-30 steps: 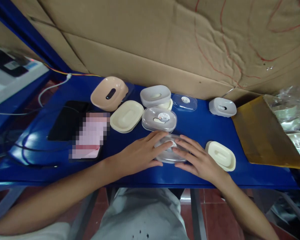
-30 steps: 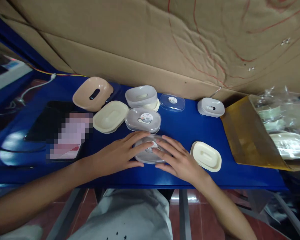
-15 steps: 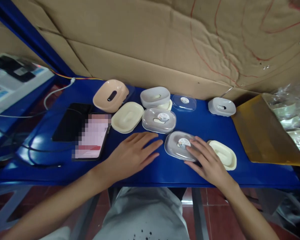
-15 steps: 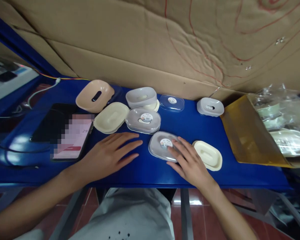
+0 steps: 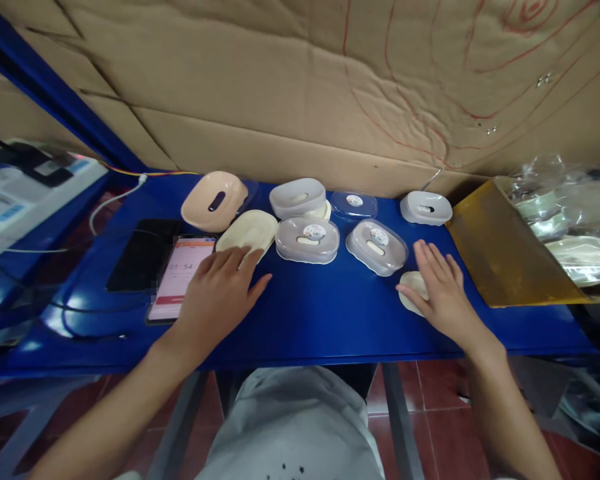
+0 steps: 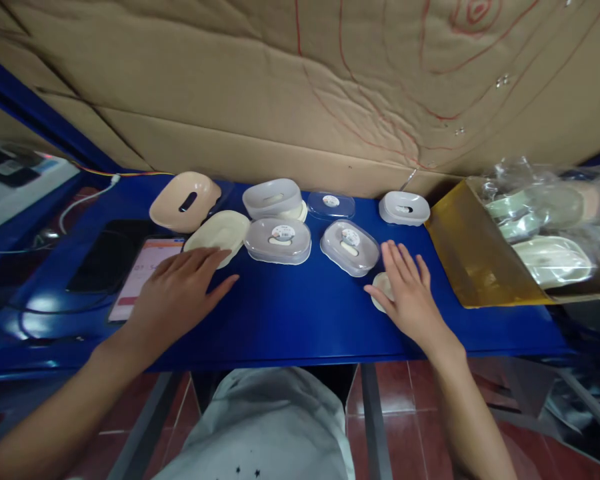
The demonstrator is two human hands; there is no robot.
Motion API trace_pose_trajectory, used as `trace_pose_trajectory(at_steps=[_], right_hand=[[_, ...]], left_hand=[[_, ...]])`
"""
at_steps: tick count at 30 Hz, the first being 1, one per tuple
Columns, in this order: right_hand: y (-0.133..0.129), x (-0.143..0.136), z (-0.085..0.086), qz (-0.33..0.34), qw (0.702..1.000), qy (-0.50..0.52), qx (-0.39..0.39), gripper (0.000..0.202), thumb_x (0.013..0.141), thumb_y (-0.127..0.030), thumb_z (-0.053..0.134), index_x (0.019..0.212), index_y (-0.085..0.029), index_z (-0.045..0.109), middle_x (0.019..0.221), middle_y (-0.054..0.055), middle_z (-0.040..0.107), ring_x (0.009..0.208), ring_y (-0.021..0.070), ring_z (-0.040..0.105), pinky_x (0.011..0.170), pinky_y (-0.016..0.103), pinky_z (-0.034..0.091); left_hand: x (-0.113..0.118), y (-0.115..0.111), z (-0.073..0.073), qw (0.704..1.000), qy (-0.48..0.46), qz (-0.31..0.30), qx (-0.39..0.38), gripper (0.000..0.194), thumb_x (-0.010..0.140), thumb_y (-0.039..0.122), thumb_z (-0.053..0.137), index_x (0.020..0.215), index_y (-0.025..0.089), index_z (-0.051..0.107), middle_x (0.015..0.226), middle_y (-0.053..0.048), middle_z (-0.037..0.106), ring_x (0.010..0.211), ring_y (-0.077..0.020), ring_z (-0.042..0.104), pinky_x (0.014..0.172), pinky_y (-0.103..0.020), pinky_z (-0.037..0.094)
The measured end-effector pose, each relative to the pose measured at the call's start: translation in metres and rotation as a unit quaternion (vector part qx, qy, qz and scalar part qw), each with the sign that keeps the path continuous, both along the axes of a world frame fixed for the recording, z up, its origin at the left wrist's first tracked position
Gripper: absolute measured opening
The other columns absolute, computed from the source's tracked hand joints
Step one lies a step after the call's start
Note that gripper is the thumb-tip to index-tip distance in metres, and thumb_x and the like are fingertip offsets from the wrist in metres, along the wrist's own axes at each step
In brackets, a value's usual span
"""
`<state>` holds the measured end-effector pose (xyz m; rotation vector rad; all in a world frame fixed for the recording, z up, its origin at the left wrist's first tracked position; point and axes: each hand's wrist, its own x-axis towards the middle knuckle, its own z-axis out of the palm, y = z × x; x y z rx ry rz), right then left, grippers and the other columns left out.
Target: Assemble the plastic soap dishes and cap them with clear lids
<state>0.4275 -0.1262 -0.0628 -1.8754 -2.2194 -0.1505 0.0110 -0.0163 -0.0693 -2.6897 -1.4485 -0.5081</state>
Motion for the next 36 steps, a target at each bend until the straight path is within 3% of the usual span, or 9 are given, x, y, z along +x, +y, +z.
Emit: trace_pose_trajectory(at_steps=[5,10,14,19,22,25,29,33,36], right_hand=[[-0.065,0.04,-0.016,-0.052,0.998,0.028,-0.028,0.061,0.107,-0.061,0.053,0.162,-0.034,0.05,0.16,0.01,0.06,0.15,0.0379,0.054,0.122,0.065,0.044],[-0.101,0.015,-0.03,-0.018,0.993,0.107,-0.044,0.057,0.108,-0.042,0.061,0.162,-0.037,0.047,0.158,0.007,0.062,0.152,0.034,0.052,0.12,0.061,0.049],[-0.092,-0.032,-0.032,0.036,0.99,0.128,-0.035,0.058,0.106,-0.033,0.065,0.161,-0.038,0.048,0.155,0.007,0.064,0.144,0.0328,0.06,0.116,0.06,0.05],[-0.069,-0.066,-0.035,0.03,0.985,0.169,0.014,0.052,0.106,-0.032,0.065,0.156,-0.035,0.053,0.152,0.01,0.066,0.141,0.0335,0.063,0.111,0.056,0.053],[-0.058,-0.073,-0.037,0.032,0.987,0.159,0.016,0.045,0.106,-0.034,0.065,0.151,-0.035,0.059,0.152,0.009,0.066,0.141,0.0335,0.062,0.113,0.057,0.051],[-0.053,-0.074,-0.039,0.035,0.991,0.129,0.017,0.039,0.107,-0.033,0.063,0.146,-0.033,0.062,0.154,0.009,0.065,0.141,0.0328,0.062,0.115,0.057,0.049],[-0.05,-0.066,-0.035,0.039,0.993,0.113,0.006,0.034,0.108,-0.035,0.061,0.142,-0.032,0.065,0.157,0.009,0.062,0.145,0.0328,0.059,0.118,0.06,0.047],[-0.041,-0.056,-0.021,0.036,0.997,0.074,0.008,0.027,0.108,-0.04,0.059,0.13,-0.031,0.073,0.153,0.01,0.066,0.143,0.0346,0.061,0.118,0.064,0.044],[-0.017,-0.058,-0.004,0.079,0.995,0.067,0.002,0.026,0.11,-0.038,0.057,0.126,-0.032,0.075,0.142,0.008,0.073,0.135,0.0318,0.066,0.117,0.06,0.045]], left_hand=[[-0.006,-0.025,-0.009,0.999,0.02,-0.031,0.009,0.021,0.107,0.023,0.053,0.118,0.018,0.07,0.121,-0.015,0.077,0.108,-0.0353,0.075,0.089,-0.05,0.056],[-0.013,-0.057,-0.005,0.999,-0.001,-0.047,0.01,0.025,0.106,0.012,0.048,0.122,0.022,0.065,0.106,-0.007,0.079,0.096,-0.0293,0.076,0.082,-0.045,0.055],[-0.017,-0.079,-0.004,0.996,-0.03,-0.077,-0.035,0.039,0.098,0.003,0.047,0.127,0.022,0.064,0.11,-0.007,0.079,0.099,-0.0287,0.076,0.092,-0.049,0.057],[-0.022,-0.101,-0.008,0.982,-0.035,-0.146,-0.115,0.067,0.081,-0.01,0.041,0.132,0.026,0.065,0.12,-0.005,0.077,0.113,-0.0264,0.074,0.11,-0.058,0.054],[-0.023,-0.104,-0.012,0.978,-0.058,-0.164,-0.117,0.061,0.086,-0.009,0.042,0.13,0.026,0.066,0.123,-0.006,0.075,0.117,-0.0263,0.072,0.106,-0.053,0.061],[-0.024,-0.098,-0.019,0.981,-0.102,-0.135,-0.09,0.048,0.094,-0.004,0.045,0.128,0.023,0.064,0.121,-0.008,0.073,0.117,-0.0269,0.071,0.102,-0.05,0.064],[-0.026,-0.088,-0.029,0.985,-0.116,-0.119,-0.048,0.04,0.099,0.002,0.045,0.129,0.021,0.065,0.118,-0.009,0.073,0.117,-0.027,0.072,0.109,-0.055,0.062],[-0.025,-0.081,-0.029,0.992,-0.093,-0.085,0.007,0.035,0.1,0.004,0.047,0.122,0.021,0.068,0.118,-0.011,0.073,0.117,-0.029,0.073,0.116,-0.065,0.055],[-0.014,-0.083,-0.025,0.993,-0.076,-0.077,0.037,0.032,0.099,0.004,0.052,0.122,0.021,0.068,0.128,-0.014,0.071,0.125,-0.0316,0.071,0.116,-0.066,0.054]])
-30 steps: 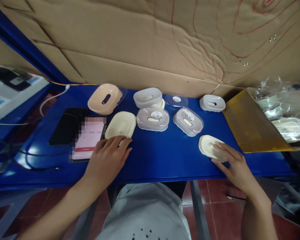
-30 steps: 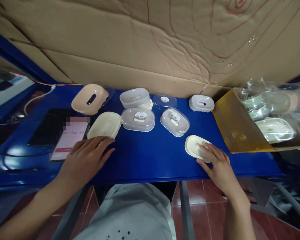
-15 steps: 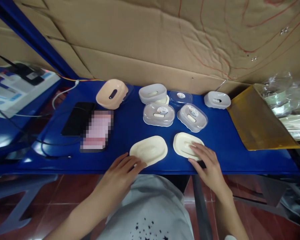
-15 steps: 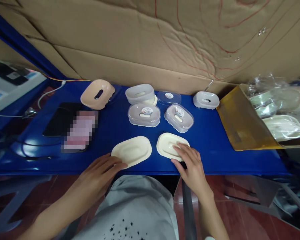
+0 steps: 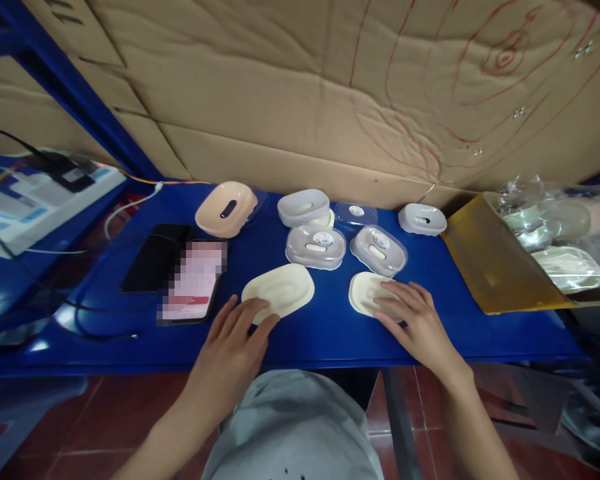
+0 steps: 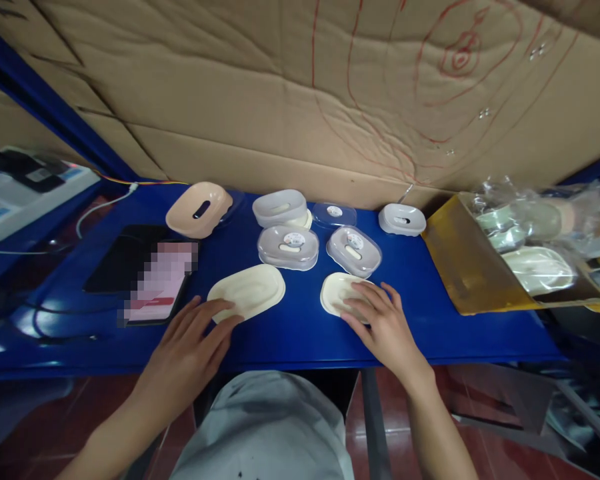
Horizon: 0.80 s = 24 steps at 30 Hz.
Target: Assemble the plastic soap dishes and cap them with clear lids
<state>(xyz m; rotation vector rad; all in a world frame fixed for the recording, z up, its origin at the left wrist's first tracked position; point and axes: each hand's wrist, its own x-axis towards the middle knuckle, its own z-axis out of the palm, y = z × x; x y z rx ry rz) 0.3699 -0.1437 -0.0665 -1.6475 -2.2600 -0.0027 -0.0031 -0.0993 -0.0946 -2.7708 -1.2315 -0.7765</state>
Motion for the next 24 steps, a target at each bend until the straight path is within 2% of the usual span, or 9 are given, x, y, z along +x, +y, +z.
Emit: trace_pose_trajectory(at_steps=[3,7,9,13,15,17,20,24], right_hand=[[0.041,-0.008,0.014,0.048,0.999,-0.011,0.008,0.03,0.112,-0.033,0.051,0.133,-0.03,0.072,0.141,0.007,0.074,0.131,0.028,0.068,0.115,0.053,0.048],[0.09,-0.009,0.018,0.043,0.992,-0.112,0.026,0.036,0.111,-0.035,0.051,0.141,-0.024,0.068,0.153,0.011,0.066,0.142,0.0342,0.059,0.122,0.06,0.038],[0.098,0.0,0.016,0.036,0.989,-0.143,0.029,0.035,0.111,-0.035,0.051,0.138,-0.022,0.069,0.153,0.011,0.066,0.142,0.0348,0.059,0.123,0.061,0.036],[0.086,0.026,0.015,-0.022,0.987,-0.155,0.048,0.034,0.11,-0.034,0.053,0.137,-0.02,0.069,0.142,0.014,0.072,0.131,0.0346,0.066,0.118,0.06,0.04],[0.081,0.035,0.018,-0.068,0.983,-0.16,0.06,0.034,0.109,-0.032,0.052,0.136,-0.018,0.069,0.132,0.016,0.076,0.125,0.0355,0.068,0.116,0.06,0.04],[0.086,0.038,0.022,-0.084,0.982,-0.156,0.064,0.036,0.11,-0.031,0.049,0.137,-0.018,0.068,0.13,0.017,0.076,0.125,0.0359,0.068,0.115,0.06,0.041],[0.116,0.03,0.024,-0.013,0.993,-0.111,0.041,0.041,0.11,-0.027,0.045,0.146,-0.02,0.064,0.142,0.015,0.072,0.133,0.0328,0.065,0.114,0.055,0.046],[0.177,0.005,0.013,0.116,0.993,-0.035,-0.01,0.051,0.105,-0.012,0.043,0.153,-0.021,0.059,0.156,0.012,0.063,0.145,0.0282,0.058,0.118,0.051,0.046]], left_hand=[[0.026,-0.007,0.003,0.998,0.018,-0.065,-0.005,0.036,0.101,0.007,0.055,0.133,0.02,0.065,0.144,-0.015,0.067,0.137,-0.0334,0.065,0.118,-0.064,0.052],[0.073,-0.012,0.004,0.978,0.063,-0.19,-0.052,0.049,0.107,0.029,0.062,0.155,0.024,0.053,0.167,-0.014,0.051,0.152,-0.0349,0.052,0.126,-0.061,0.044],[0.093,-0.009,0.003,0.972,0.068,-0.214,-0.065,0.058,0.107,0.038,0.065,0.16,0.026,0.047,0.172,-0.012,0.044,0.157,-0.0358,0.046,0.128,-0.062,0.04],[0.119,0.004,0.003,0.969,0.056,-0.221,-0.091,0.064,0.106,0.044,0.065,0.163,0.026,0.043,0.175,-0.012,0.039,0.161,-0.037,0.039,0.131,-0.067,0.032],[0.124,0.009,0.005,0.969,0.047,-0.218,-0.102,0.058,0.106,0.044,0.066,0.158,0.025,0.049,0.169,-0.013,0.048,0.158,-0.0376,0.042,0.131,-0.071,0.029],[0.125,0.01,0.007,0.971,0.042,-0.206,-0.11,0.048,0.106,0.04,0.066,0.15,0.024,0.057,0.156,-0.013,0.06,0.15,-0.0373,0.051,0.129,-0.075,0.027],[0.114,0.006,0.007,0.976,0.044,-0.183,-0.108,0.041,0.106,0.036,0.066,0.145,0.025,0.06,0.141,-0.011,0.067,0.139,-0.0357,0.058,0.128,-0.076,0.027],[0.088,-0.003,0.005,0.984,0.062,-0.149,-0.079,0.042,0.108,0.038,0.062,0.148,0.026,0.058,0.144,-0.013,0.063,0.138,-0.0343,0.058,0.126,-0.07,0.031]])
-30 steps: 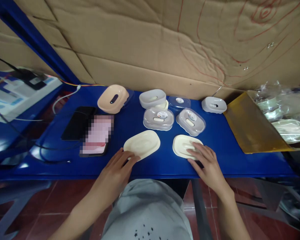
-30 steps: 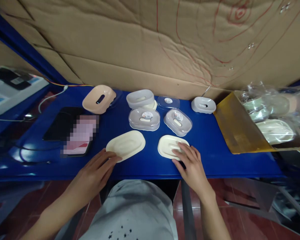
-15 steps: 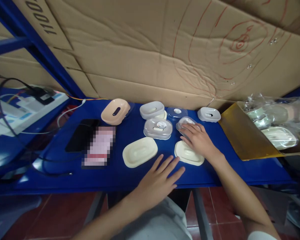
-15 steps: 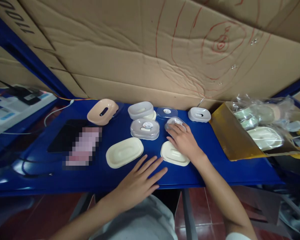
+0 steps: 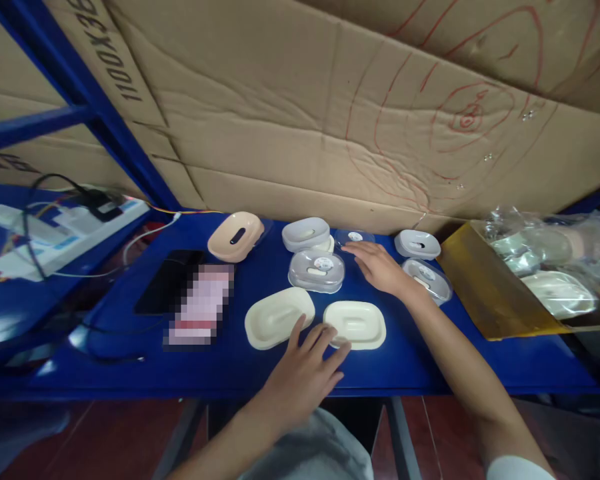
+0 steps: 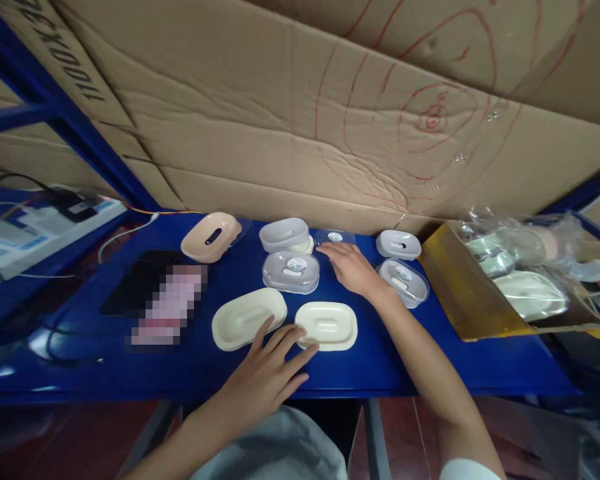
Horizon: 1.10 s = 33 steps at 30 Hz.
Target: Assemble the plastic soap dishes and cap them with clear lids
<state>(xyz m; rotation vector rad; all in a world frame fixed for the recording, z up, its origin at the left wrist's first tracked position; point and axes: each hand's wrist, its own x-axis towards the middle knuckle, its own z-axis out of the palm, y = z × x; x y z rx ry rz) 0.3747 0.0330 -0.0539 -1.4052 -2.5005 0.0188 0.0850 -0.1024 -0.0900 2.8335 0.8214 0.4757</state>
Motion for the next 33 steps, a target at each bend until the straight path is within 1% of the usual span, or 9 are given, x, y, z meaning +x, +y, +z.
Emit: trace_pose_trajectory(at_steps=[3,6,11,16,21,25,29,31,33], right_hand=[[0.036,-0.018,-0.014,0.044,0.999,0.008,-0.019,0.059,0.097,-0.002,0.045,0.15,-0.022,0.063,0.156,0.01,0.064,0.145,0.0277,0.058,0.119,0.05,0.044],[0.048,-0.027,-0.022,0.06,0.998,0.005,-0.026,0.05,0.096,-0.005,0.053,0.137,-0.025,0.072,0.144,0.01,0.072,0.134,0.0292,0.064,0.114,0.049,0.045],[0.028,-0.015,-0.018,0.055,0.998,0.002,-0.033,0.018,0.103,-0.023,0.062,0.114,-0.022,0.077,0.12,0.012,0.079,0.123,0.0302,0.065,0.11,0.048,0.04],[0.002,0.001,-0.016,0.037,0.998,0.002,-0.053,0.014,0.107,-0.026,0.059,0.11,-0.022,0.072,0.113,0.01,0.079,0.114,0.0268,0.07,0.108,0.046,0.038],[0.002,0.005,-0.016,0.026,0.998,-0.006,-0.064,0.015,0.104,-0.026,0.063,0.115,-0.023,0.072,0.123,0.01,0.079,0.123,0.0291,0.069,0.106,0.045,0.04],[0.022,-0.005,-0.009,0.017,0.999,-0.006,-0.051,0.025,0.107,-0.025,0.053,0.12,-0.023,0.074,0.124,0.011,0.079,0.115,0.029,0.072,0.103,0.046,0.045],[0.06,-0.032,-0.003,0.018,1.0,0.004,-0.012,0.041,0.105,-0.02,0.051,0.144,-0.021,0.064,0.155,0.015,0.063,0.141,0.0324,0.058,0.11,0.049,0.043],[0.081,-0.048,0.001,0.035,0.999,0.0,-0.008,0.04,0.099,-0.02,0.062,0.139,-0.022,0.068,0.151,0.013,0.067,0.143,0.0331,0.056,0.114,0.051,0.04],[0.094,-0.061,0.007,0.05,0.999,-0.004,-0.009,0.028,0.095,-0.02,0.068,0.121,-0.023,0.076,0.133,0.011,0.077,0.131,0.0322,0.064,0.115,0.052,0.039]], left_hand=[[-0.017,-0.005,-0.004,1.0,0.003,0.026,0.017,0.042,0.108,0.037,0.062,0.149,0.028,0.058,0.141,-0.011,0.063,0.137,-0.0315,0.058,0.13,-0.067,0.026],[-0.026,-0.007,-0.01,0.999,-0.013,0.031,0.03,0.042,0.108,0.036,0.062,0.149,0.029,0.059,0.138,-0.009,0.065,0.134,-0.0286,0.059,0.132,-0.063,0.023],[-0.03,-0.006,-0.016,0.999,-0.037,0.025,0.026,0.038,0.109,0.032,0.06,0.147,0.03,0.061,0.136,-0.007,0.066,0.131,-0.0271,0.059,0.131,-0.06,0.027],[-0.028,-0.005,-0.017,0.999,-0.043,0.016,0.021,0.038,0.11,0.027,0.056,0.147,0.03,0.061,0.134,-0.008,0.066,0.13,-0.0276,0.059,0.129,-0.061,0.028],[-0.026,-0.007,-0.018,0.998,-0.06,0.03,0.013,0.037,0.109,0.023,0.055,0.144,0.031,0.063,0.133,-0.007,0.065,0.13,-0.0267,0.059,0.128,-0.06,0.029],[-0.025,-0.008,-0.02,0.997,-0.07,0.039,0.013,0.035,0.108,0.023,0.056,0.141,0.03,0.065,0.132,-0.007,0.065,0.129,-0.0267,0.059,0.128,-0.06,0.029],[-0.024,-0.008,-0.022,0.996,-0.079,0.041,0.008,0.031,0.109,0.027,0.057,0.138,0.03,0.066,0.129,-0.006,0.066,0.129,-0.0267,0.058,0.128,-0.059,0.029],[-0.023,-0.009,-0.022,0.995,-0.084,0.046,0.01,0.03,0.108,0.027,0.058,0.137,0.029,0.066,0.128,-0.005,0.067,0.13,-0.0258,0.058,0.129,-0.057,0.027],[-0.024,-0.009,-0.023,0.994,-0.096,0.05,0.023,0.031,0.108,0.026,0.059,0.138,0.026,0.066,0.128,-0.005,0.069,0.129,-0.0246,0.059,0.13,-0.055,0.025]])
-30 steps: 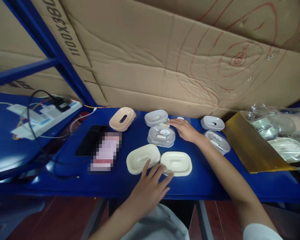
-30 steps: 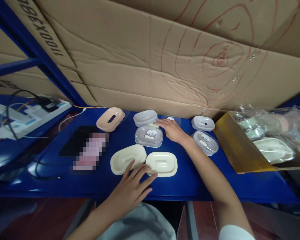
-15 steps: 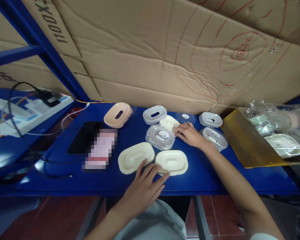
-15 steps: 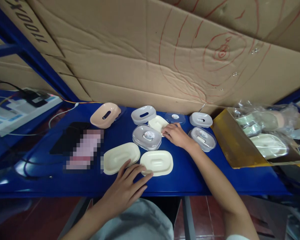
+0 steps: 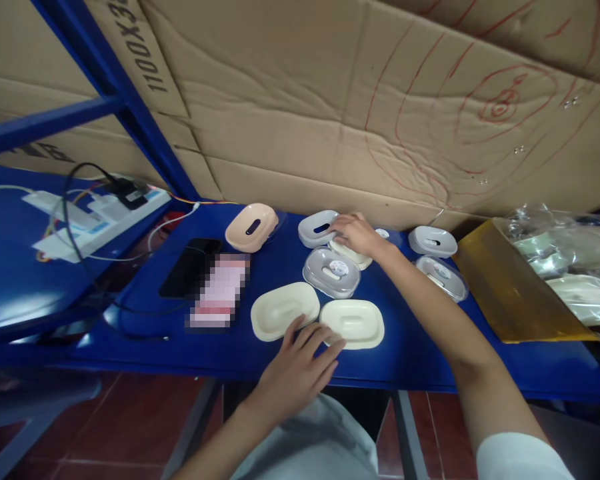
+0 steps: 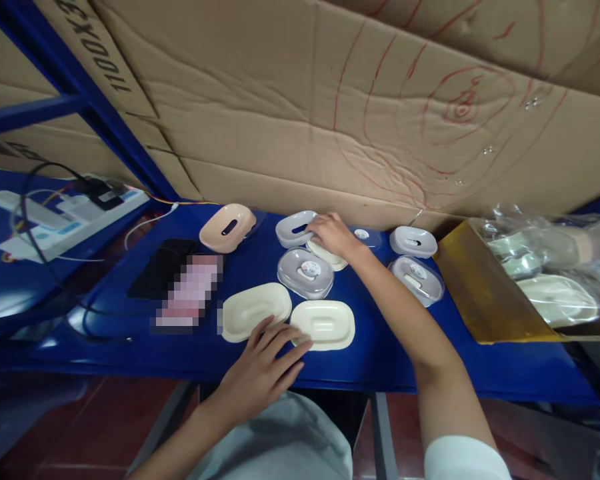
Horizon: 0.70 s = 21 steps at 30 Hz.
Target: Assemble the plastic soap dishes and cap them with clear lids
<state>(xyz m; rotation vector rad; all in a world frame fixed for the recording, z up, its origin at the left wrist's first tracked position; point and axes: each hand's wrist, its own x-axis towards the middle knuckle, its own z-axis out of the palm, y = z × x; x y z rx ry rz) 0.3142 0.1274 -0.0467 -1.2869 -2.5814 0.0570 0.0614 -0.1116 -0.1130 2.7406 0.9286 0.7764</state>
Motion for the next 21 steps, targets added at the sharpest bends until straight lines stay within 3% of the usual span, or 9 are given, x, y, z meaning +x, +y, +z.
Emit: trace_pose_trajectory(at_steps=[2,4,6,8,11,13,16,18,21], right_hand=[[-0.003,-0.002,0.01,-0.006,1.0,0.004,0.008,0.018,0.096,-0.022,0.069,0.112,-0.022,0.077,0.121,0.012,0.08,0.122,0.0323,0.069,0.117,0.055,0.036],[-0.03,0.007,0.019,-0.031,0.998,0.029,0.038,0.02,0.102,-0.029,0.065,0.118,-0.021,0.075,0.125,0.014,0.078,0.123,0.0333,0.069,0.119,0.058,0.034],[-0.083,0.025,0.025,-0.06,0.991,0.081,0.091,0.026,0.106,-0.036,0.062,0.126,-0.023,0.071,0.131,0.013,0.076,0.125,0.0321,0.068,0.118,0.055,0.038],[-0.152,0.043,0.024,-0.08,0.977,0.136,0.141,0.027,0.105,-0.035,0.067,0.131,-0.027,0.069,0.129,0.009,0.077,0.125,0.0303,0.069,0.111,0.05,0.047],[-0.255,0.055,0.009,-0.122,0.972,0.151,0.133,0.04,0.1,-0.027,0.073,0.139,-0.033,0.067,0.128,0.006,0.077,0.12,0.0305,0.071,0.106,0.05,0.053],[-0.302,0.05,-0.007,-0.143,0.975,0.135,0.101,0.051,0.1,-0.023,0.073,0.147,-0.038,0.063,0.125,0.005,0.078,0.117,0.0304,0.074,0.106,0.053,0.054],[-0.332,0.032,-0.029,-0.148,0.98,0.121,0.056,0.065,0.102,-0.021,0.069,0.158,-0.047,0.051,0.121,0.003,0.08,0.116,0.0312,0.076,0.109,0.06,0.053],[-0.333,0.021,-0.037,-0.133,0.984,0.117,0.028,0.069,0.103,-0.021,0.065,0.162,-0.05,0.044,0.125,0.003,0.08,0.123,0.0317,0.075,0.113,0.064,0.052],[-0.325,0.01,-0.041,-0.102,0.988,0.114,0.005,0.07,0.105,-0.019,0.062,0.164,-0.048,0.04,0.137,0.003,0.076,0.136,0.0318,0.069,0.118,0.066,0.05]], left_hand=[[-0.001,-0.001,-0.001,1.0,-0.015,-0.001,0.015,0.03,0.107,0.025,0.061,0.136,0.024,0.066,0.127,-0.004,0.071,0.126,-0.0234,0.061,0.133,-0.054,0.02],[-0.003,-0.002,-0.001,0.999,-0.024,-0.016,0.022,0.027,0.106,0.023,0.062,0.133,0.023,0.067,0.125,-0.003,0.073,0.123,-0.0223,0.063,0.134,-0.055,0.015],[-0.007,-0.002,0.0,0.999,-0.018,-0.043,0.019,0.028,0.104,0.017,0.063,0.131,0.023,0.068,0.123,-0.003,0.074,0.122,-0.0218,0.064,0.135,-0.056,0.015],[-0.01,-0.003,0.001,0.997,-0.009,-0.071,0.015,0.032,0.102,0.011,0.063,0.132,0.021,0.067,0.124,-0.004,0.074,0.122,-0.0222,0.064,0.134,-0.055,0.02],[-0.014,-0.002,0.004,0.996,-0.027,-0.08,0.014,0.038,0.1,0.005,0.063,0.134,0.021,0.065,0.123,-0.006,0.072,0.121,-0.0221,0.065,0.13,-0.054,0.031],[-0.014,-0.001,0.006,0.996,-0.047,-0.071,0.013,0.038,0.102,0.009,0.065,0.137,0.021,0.063,0.124,-0.008,0.07,0.123,-0.0229,0.065,0.127,-0.054,0.039],[-0.011,0.002,0.01,0.997,-0.038,-0.06,0.018,0.04,0.104,0.023,0.069,0.143,0.023,0.06,0.14,-0.015,0.064,0.134,-0.0291,0.062,0.123,-0.058,0.045],[-0.009,0.003,0.011,0.998,-0.01,-0.054,0.024,0.041,0.105,0.027,0.069,0.145,0.024,0.059,0.151,-0.017,0.059,0.14,-0.032,0.059,0.123,-0.062,0.046],[-0.007,0.001,0.011,0.998,0.018,-0.048,0.033,0.033,0.106,0.029,0.067,0.138,0.023,0.062,0.151,-0.014,0.061,0.14,-0.0313,0.06,0.122,-0.058,0.049]])
